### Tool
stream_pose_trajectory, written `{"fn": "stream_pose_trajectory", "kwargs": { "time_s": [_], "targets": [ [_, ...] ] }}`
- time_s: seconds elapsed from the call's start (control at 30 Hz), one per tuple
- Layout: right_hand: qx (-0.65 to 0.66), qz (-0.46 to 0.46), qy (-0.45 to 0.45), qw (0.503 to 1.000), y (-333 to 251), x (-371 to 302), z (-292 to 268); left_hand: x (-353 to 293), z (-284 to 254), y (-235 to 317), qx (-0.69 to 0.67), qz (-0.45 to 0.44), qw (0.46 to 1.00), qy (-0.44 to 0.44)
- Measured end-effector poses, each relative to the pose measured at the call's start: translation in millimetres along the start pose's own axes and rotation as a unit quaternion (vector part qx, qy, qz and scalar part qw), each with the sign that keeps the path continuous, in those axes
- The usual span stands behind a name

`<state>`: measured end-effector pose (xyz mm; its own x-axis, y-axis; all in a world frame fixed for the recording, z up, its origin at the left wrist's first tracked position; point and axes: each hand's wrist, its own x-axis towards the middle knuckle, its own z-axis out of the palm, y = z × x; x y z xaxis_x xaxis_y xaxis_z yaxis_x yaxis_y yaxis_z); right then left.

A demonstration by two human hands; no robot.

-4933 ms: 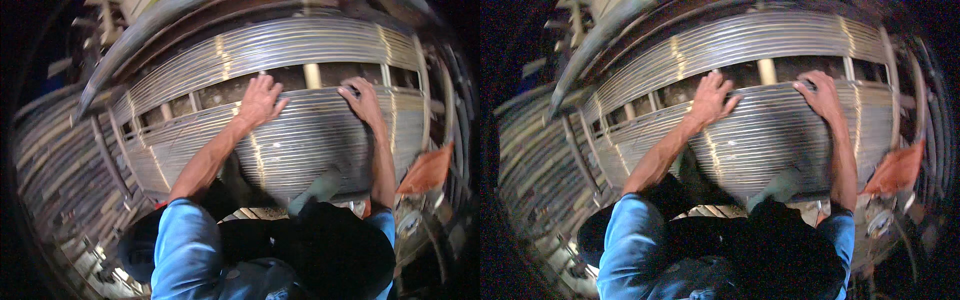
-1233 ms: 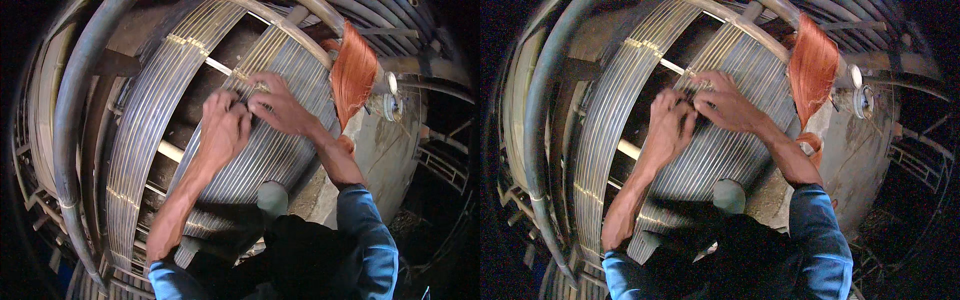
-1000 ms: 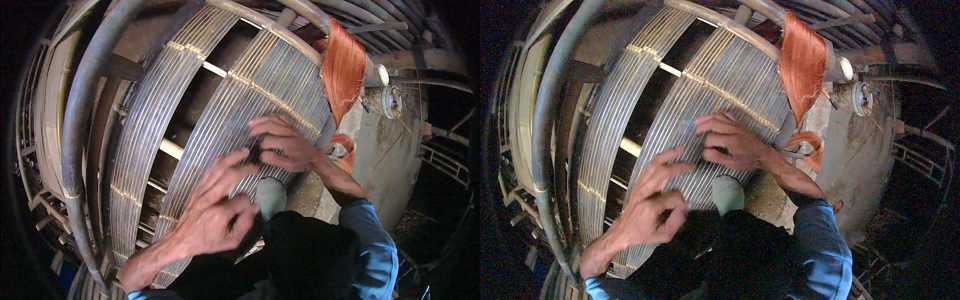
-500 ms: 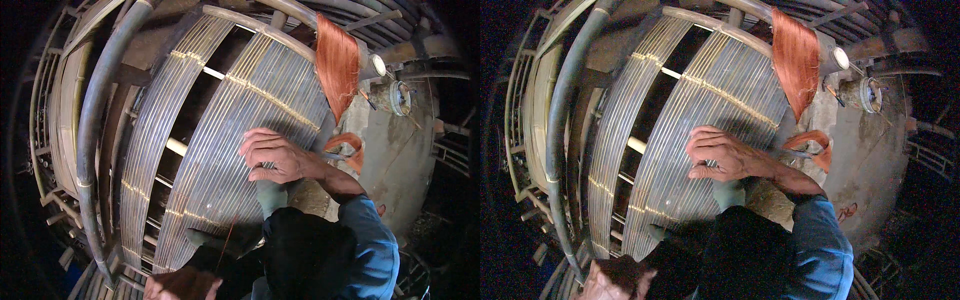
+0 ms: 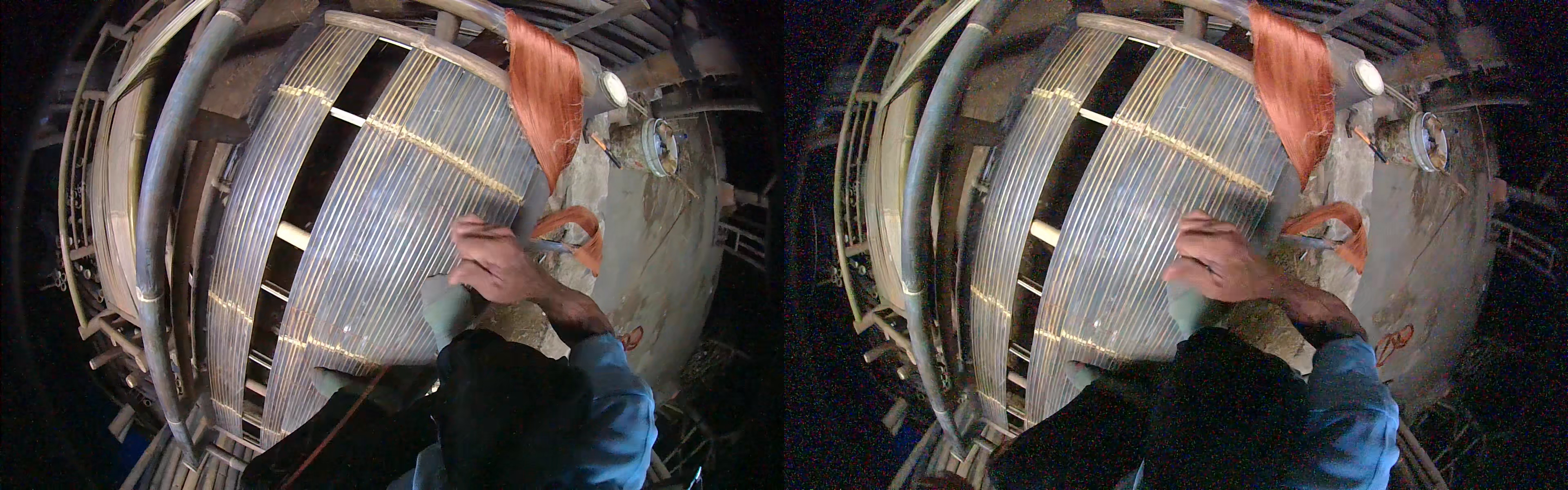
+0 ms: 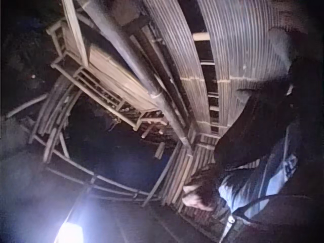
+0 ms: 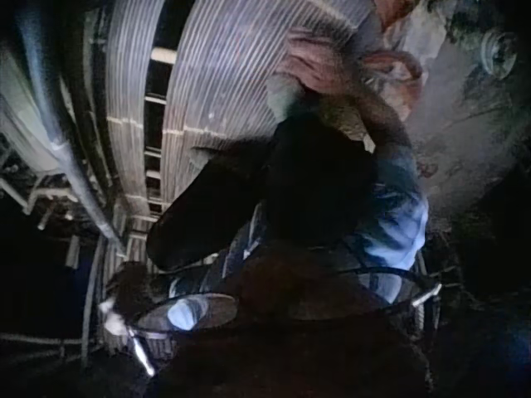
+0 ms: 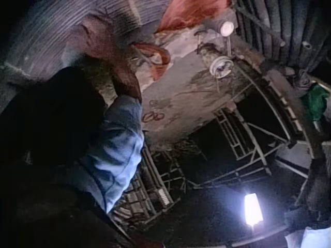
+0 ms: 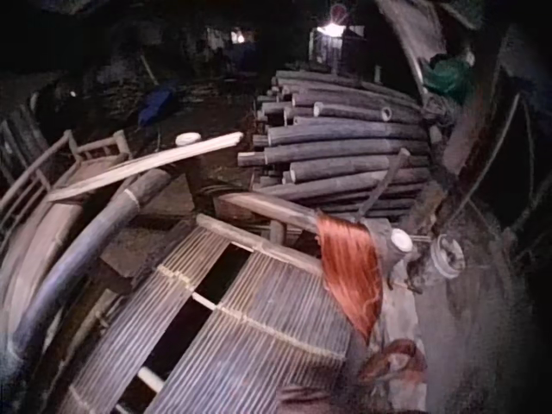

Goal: The person weaves a sheet of bamboo strips by hand, threading thin horizontal strips through fixed vertical supports and pulling them tight.

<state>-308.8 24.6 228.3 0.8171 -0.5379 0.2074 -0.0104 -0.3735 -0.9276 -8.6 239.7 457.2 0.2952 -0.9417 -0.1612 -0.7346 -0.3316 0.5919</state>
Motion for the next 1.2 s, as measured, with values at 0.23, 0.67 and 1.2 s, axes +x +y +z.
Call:
{"fn": "stream_pose_trajectory", "kwargs": {
  "time_s": [0.23, 0.67, 1.2],
  "targets": [
    [-0.199, 0.020, 0.066, 0.977, -15, -35, -50, -55, -63, -72, -0.122, -0.168, 0.919, 0.336],
    [-0.429, 0.297, 0.030, 0.852, -11, -32, -94, -81, 199, -258, -0.033, -0.252, 0.934, 0.250],
    [-0.214, -0.183, -0.278, 0.918, 36, 131, 304, -67, 265, -259, 0.202, -0.185, 0.946, 0.173]
  ]
}}
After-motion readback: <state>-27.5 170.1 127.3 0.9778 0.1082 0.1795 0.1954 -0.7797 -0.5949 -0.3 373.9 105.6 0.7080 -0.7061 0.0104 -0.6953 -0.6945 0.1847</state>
